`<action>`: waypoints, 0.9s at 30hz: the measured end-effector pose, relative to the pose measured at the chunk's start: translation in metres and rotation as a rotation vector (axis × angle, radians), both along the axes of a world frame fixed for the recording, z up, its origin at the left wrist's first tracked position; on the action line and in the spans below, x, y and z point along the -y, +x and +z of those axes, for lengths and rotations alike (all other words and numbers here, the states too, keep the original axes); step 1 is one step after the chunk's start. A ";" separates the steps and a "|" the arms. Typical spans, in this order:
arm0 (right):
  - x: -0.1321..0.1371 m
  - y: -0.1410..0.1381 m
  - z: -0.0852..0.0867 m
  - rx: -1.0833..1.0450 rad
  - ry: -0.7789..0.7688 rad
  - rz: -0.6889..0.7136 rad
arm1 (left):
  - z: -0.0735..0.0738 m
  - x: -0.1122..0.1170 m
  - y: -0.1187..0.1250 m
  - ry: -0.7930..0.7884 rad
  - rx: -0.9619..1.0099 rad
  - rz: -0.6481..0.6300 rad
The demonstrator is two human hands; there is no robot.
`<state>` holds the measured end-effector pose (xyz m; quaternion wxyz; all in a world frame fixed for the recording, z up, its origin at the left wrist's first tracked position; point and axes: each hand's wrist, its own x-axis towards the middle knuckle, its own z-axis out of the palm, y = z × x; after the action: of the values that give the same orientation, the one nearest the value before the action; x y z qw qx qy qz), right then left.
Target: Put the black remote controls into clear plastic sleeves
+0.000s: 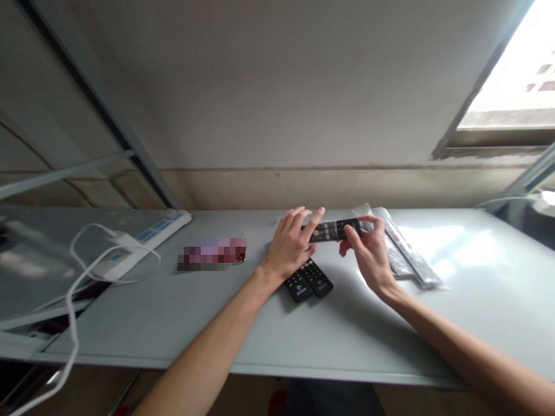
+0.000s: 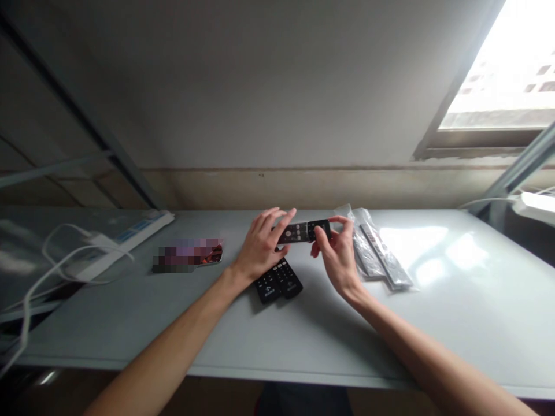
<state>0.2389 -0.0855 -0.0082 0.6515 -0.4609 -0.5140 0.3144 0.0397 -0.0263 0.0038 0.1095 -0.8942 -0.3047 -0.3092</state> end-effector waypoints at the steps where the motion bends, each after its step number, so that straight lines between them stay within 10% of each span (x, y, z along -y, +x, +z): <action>1: -0.002 0.004 0.002 -0.021 0.002 -0.023 | 0.000 -0.001 -0.002 -0.007 0.016 0.040; 7: -0.002 0.009 0.010 -0.073 0.062 -0.038 | 0.002 -0.002 -0.005 -0.149 0.009 0.206; 17: 0.019 -0.012 0.008 0.160 -0.034 0.257 | 0.005 0.005 -0.004 -0.120 0.042 0.140; 27: 0.001 0.006 0.013 -0.211 0.058 0.001 | 0.001 0.007 0.002 -0.236 0.097 0.165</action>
<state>0.2448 -0.0860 0.0050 0.7148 -0.4059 -0.4518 0.3466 0.0413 -0.0338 0.0045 0.0140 -0.8568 -0.4163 -0.3039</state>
